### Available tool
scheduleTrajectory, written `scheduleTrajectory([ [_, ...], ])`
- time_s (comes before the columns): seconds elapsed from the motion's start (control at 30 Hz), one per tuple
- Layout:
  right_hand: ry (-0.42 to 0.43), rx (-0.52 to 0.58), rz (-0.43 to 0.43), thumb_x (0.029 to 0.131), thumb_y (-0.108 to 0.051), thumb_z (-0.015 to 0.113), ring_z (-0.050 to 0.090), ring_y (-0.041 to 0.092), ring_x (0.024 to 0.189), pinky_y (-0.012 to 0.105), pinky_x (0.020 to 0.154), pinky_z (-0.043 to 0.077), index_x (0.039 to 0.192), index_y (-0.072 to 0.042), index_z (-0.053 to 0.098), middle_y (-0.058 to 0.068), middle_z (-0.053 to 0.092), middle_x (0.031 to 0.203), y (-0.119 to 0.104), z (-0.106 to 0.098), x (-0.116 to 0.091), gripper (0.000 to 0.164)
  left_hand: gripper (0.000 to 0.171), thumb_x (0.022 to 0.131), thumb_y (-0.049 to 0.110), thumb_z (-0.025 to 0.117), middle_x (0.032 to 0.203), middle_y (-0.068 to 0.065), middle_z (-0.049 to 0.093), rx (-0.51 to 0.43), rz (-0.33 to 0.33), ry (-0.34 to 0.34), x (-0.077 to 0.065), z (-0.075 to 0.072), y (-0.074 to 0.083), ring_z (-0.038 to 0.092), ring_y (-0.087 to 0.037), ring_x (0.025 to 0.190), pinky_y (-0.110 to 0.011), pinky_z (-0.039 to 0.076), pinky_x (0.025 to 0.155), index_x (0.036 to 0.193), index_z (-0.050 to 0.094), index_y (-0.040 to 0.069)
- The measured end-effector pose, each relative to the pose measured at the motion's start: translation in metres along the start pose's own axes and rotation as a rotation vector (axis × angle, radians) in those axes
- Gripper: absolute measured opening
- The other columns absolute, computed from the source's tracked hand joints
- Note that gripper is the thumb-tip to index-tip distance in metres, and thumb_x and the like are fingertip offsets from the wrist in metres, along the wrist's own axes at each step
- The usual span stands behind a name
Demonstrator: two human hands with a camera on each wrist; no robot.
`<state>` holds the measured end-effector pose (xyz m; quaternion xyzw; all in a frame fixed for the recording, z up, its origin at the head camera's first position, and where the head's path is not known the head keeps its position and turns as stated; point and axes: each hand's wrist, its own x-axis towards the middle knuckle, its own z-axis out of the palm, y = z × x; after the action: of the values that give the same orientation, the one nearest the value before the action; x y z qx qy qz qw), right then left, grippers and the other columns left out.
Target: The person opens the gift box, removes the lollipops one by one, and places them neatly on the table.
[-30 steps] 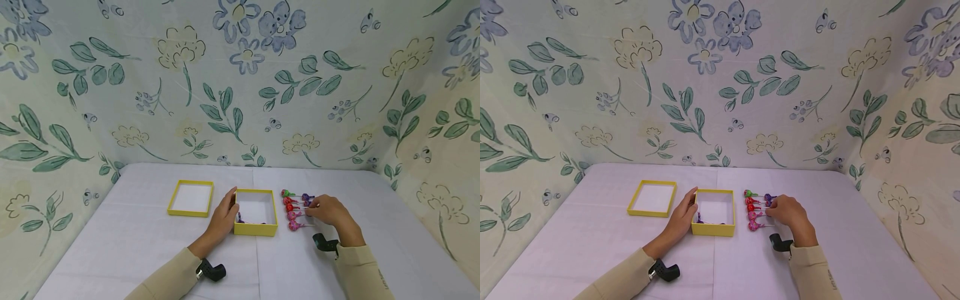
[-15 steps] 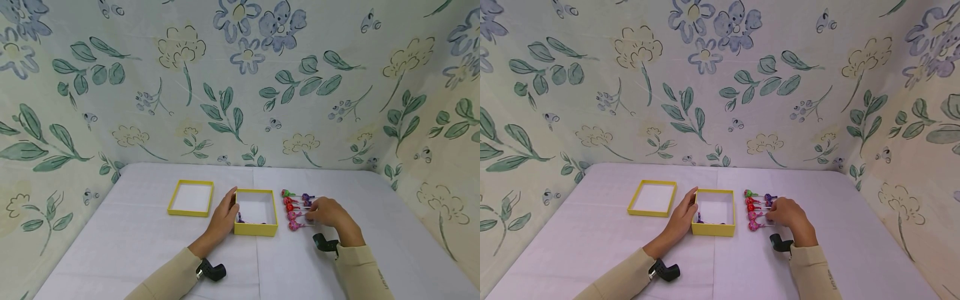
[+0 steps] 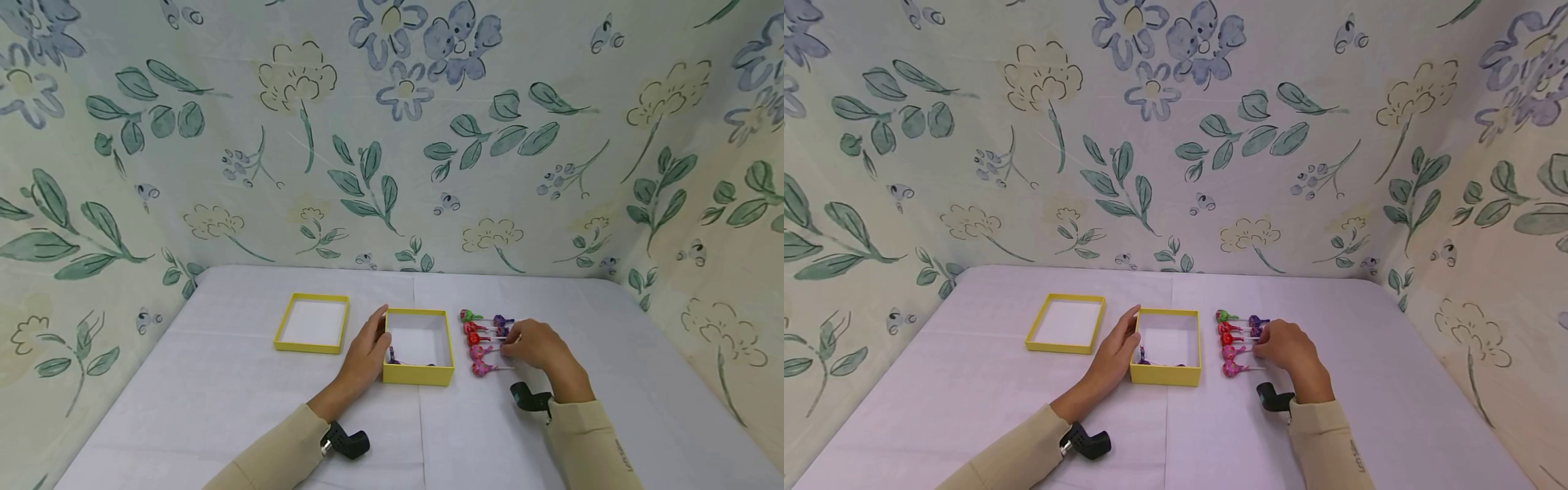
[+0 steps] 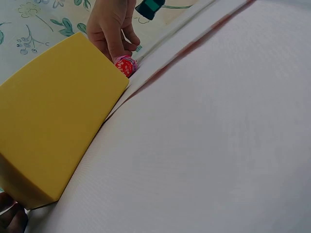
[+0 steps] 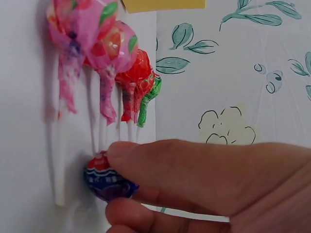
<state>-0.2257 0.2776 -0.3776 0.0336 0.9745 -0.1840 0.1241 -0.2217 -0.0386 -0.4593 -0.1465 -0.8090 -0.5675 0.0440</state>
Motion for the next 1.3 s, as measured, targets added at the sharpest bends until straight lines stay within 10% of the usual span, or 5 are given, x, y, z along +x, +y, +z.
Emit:
scheduleTrajectory([
  [0.83, -0.005, 0.011, 0.078, 0.083, -0.022, 0.074, 0.052, 0.033, 0.088, 0.045, 0.07, 0.053, 0.098, -0.003, 0.066, 0.018, 0.062, 0.101, -0.002, -0.007, -0.003, 0.025, 0.054, 0.102, 0.016, 0.04, 0.151, -0.004, 0.037, 0.003, -0.001, -0.005, 0.0, 0.0, 0.001, 0.038, -0.02, 0.136, -0.039, 0.034, 0.111, 0.152, 0.025, 0.028],
  [1.3, 0.054, 0.007, -0.045, 0.086, -0.023, 0.072, 0.055, 0.025, 0.081, 0.039, 0.065, 0.053, 0.098, -0.005, 0.068, 0.008, 0.065, 0.088, -0.019, -0.014, -0.013, 0.023, 0.052, 0.103, 0.019, 0.04, 0.151, -0.002, 0.037, -0.005, -0.018, -0.01, -0.001, 0.0, 0.001, 0.038, -0.017, 0.136, -0.038, 0.033, 0.112, 0.152, 0.025, 0.03],
])
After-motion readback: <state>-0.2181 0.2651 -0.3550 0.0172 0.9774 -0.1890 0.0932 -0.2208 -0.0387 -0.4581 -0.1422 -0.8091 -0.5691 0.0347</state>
